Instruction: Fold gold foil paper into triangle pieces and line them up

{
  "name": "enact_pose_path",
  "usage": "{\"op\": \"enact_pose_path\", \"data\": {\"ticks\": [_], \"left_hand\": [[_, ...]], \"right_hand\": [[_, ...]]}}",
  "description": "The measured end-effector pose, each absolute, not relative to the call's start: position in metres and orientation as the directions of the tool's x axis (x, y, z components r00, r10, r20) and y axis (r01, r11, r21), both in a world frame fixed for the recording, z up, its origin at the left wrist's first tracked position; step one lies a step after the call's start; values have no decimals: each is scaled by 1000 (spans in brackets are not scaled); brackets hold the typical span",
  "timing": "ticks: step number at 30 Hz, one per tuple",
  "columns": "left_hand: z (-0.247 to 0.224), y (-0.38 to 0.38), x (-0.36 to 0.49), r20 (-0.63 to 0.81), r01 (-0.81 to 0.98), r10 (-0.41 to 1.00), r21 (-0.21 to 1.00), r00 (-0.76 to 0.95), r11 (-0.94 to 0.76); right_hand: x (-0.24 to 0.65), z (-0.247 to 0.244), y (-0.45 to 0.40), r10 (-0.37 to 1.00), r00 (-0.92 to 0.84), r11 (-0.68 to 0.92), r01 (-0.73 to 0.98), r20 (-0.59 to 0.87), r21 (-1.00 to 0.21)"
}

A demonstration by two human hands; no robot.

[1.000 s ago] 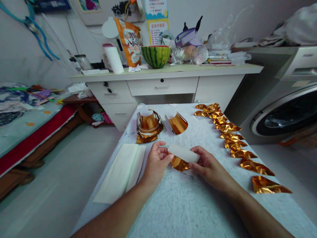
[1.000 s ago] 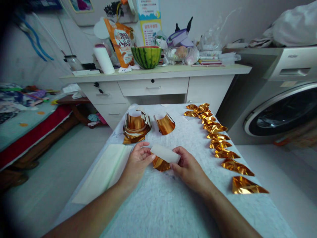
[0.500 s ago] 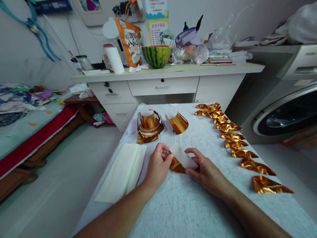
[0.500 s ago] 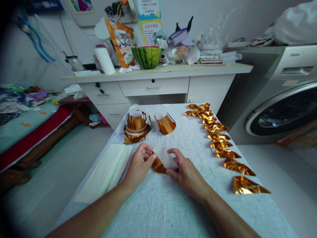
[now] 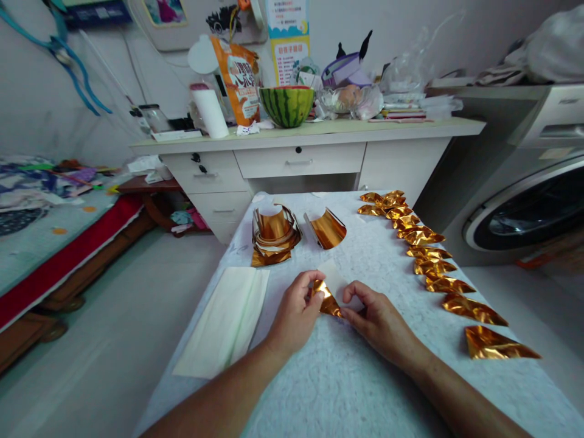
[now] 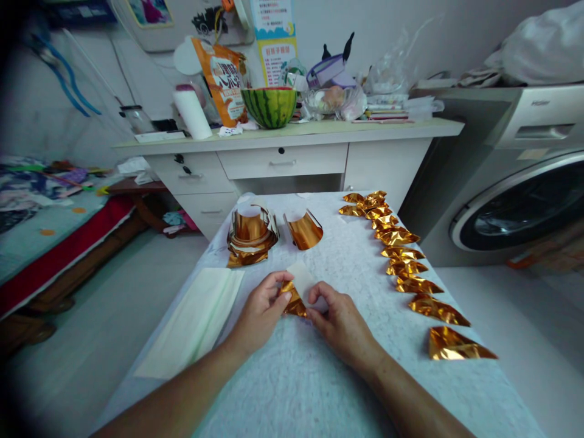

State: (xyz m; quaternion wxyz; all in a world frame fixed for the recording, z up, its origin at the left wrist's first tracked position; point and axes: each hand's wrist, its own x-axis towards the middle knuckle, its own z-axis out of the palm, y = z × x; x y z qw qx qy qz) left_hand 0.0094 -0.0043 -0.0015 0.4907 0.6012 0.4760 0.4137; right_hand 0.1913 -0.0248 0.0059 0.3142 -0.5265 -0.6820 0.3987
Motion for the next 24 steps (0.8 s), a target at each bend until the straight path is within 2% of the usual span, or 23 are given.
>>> {"op": "enact_pose_path", "data": {"ticks": [8, 14, 24], "left_hand": [[-5, -7, 10, 110, 141, 962, 979, 248, -149], [-4, -9, 10, 83, 150, 976, 982, 203, -115], [-7, -10, 9, 133, 255, 970, 949, 204, -184]], "right_hand": [[190, 1, -25, 985, -171, 73, 401, 4, -913], [189, -1, -27, 986, -166, 26, 325, -30, -945], [189, 2, -31, 978, -207, 127, 461, 32, -878]]}}
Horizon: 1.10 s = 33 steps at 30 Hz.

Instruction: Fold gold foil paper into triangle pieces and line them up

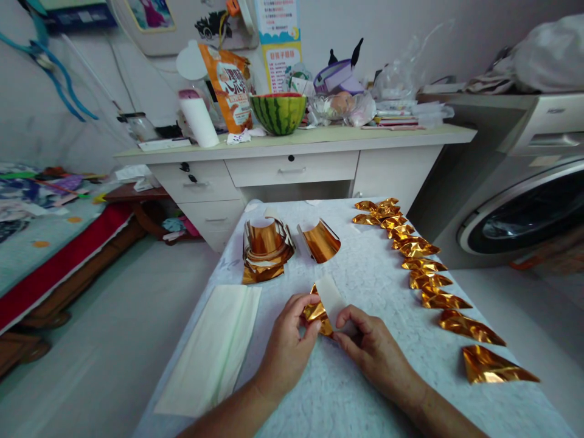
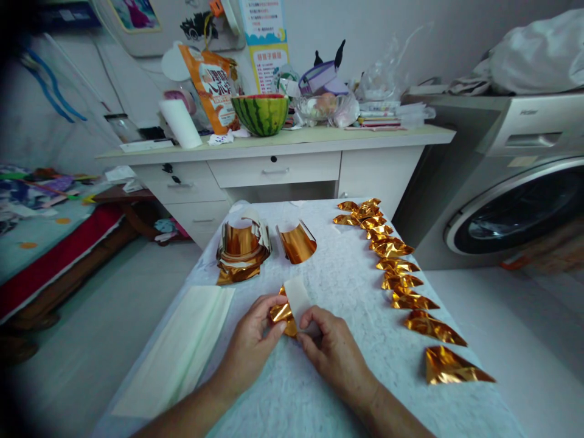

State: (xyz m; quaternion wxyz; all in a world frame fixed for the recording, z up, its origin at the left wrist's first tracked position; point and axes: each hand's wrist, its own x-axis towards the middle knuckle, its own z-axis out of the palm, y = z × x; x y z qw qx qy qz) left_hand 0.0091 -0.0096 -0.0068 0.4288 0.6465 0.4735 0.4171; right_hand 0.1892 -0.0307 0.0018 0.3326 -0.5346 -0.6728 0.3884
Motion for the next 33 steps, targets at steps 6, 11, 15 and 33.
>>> {"op": "enact_pose_path", "data": {"ticks": [6, 11, 15, 33], "left_hand": [[-4, -11, 7, 204, 331, 951, 903, 233, -275], [-3, -10, 7, 223, 367, 940, 878, 259, -309], [-4, -9, 8, 228, 380, 940, 871, 254, -313], [-6, -8, 8, 191, 411, 943, 863, 272, -294]], "right_hand": [[188, 3, -31, 951, -292, 246, 521, 101, -817], [187, 6, -33, 931, -345, 306, 554, 120, -774], [188, 6, -34, 904, -395, 374, 537, 166, -757], [185, 4, -36, 883, -426, 424, 543, 198, -724]]}}
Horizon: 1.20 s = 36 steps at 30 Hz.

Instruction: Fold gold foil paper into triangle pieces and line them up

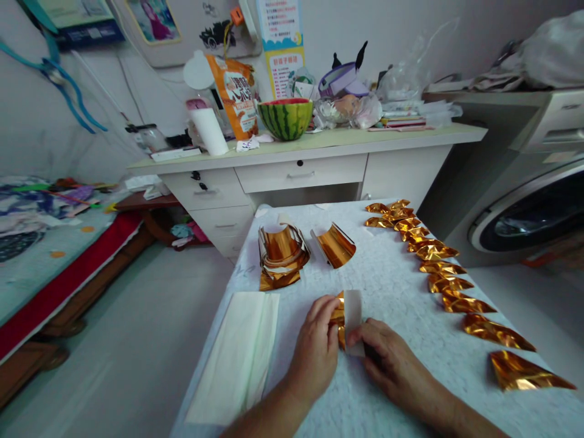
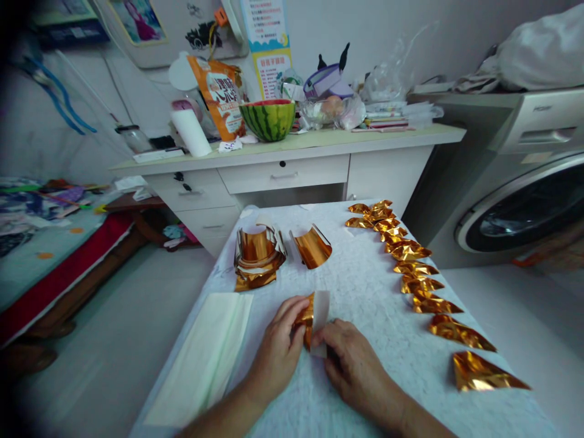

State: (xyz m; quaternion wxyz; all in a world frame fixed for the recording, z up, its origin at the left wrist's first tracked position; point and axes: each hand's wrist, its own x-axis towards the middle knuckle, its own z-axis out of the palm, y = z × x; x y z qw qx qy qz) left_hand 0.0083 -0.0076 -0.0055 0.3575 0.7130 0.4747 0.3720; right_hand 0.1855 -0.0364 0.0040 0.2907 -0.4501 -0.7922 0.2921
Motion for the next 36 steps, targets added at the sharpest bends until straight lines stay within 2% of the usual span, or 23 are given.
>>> {"op": "enact_pose_path", "data": {"ticks": [13, 25, 36], "left_hand": [[-15, -9, 8, 281, 460, 901, 785, 331, -414], [-13, -5, 8, 238, 502, 911, 773, 338, -388], [-8, -7, 9, 273, 572, 888, 686, 369, -449]], "right_hand": [[184, 2, -36, 884, -411, 437, 557, 223, -706], [182, 0, -34, 876, -429, 447, 549, 221, -706], [185, -1, -34, 851, -455, 507, 582, 263, -635]]}}
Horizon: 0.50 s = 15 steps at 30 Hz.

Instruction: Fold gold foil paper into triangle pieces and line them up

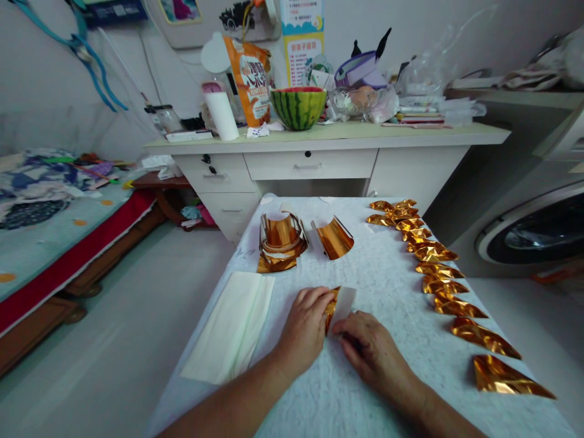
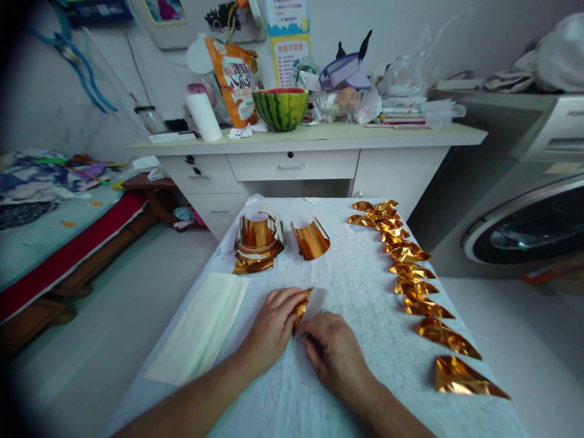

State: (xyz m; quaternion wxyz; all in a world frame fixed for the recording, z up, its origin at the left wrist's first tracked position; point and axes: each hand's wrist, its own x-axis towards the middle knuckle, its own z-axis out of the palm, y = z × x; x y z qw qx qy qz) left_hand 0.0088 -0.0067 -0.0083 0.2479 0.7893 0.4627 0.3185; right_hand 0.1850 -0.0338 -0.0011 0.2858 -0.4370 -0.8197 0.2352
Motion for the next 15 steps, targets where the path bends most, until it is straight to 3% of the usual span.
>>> {"op": "enact_pose_path", "data": {"ticks": [6, 15], "left_hand": [[-5, -6, 9, 260, 580, 882, 674, 393, -458], [0, -5, 7, 184, 590, 887, 687, 425, -425]], "right_hand": [[187, 1, -31, 843, -417, 538, 665, 340, -518], [190, 6, -19, 848, -480, 507, 607, 226, -611]]}}
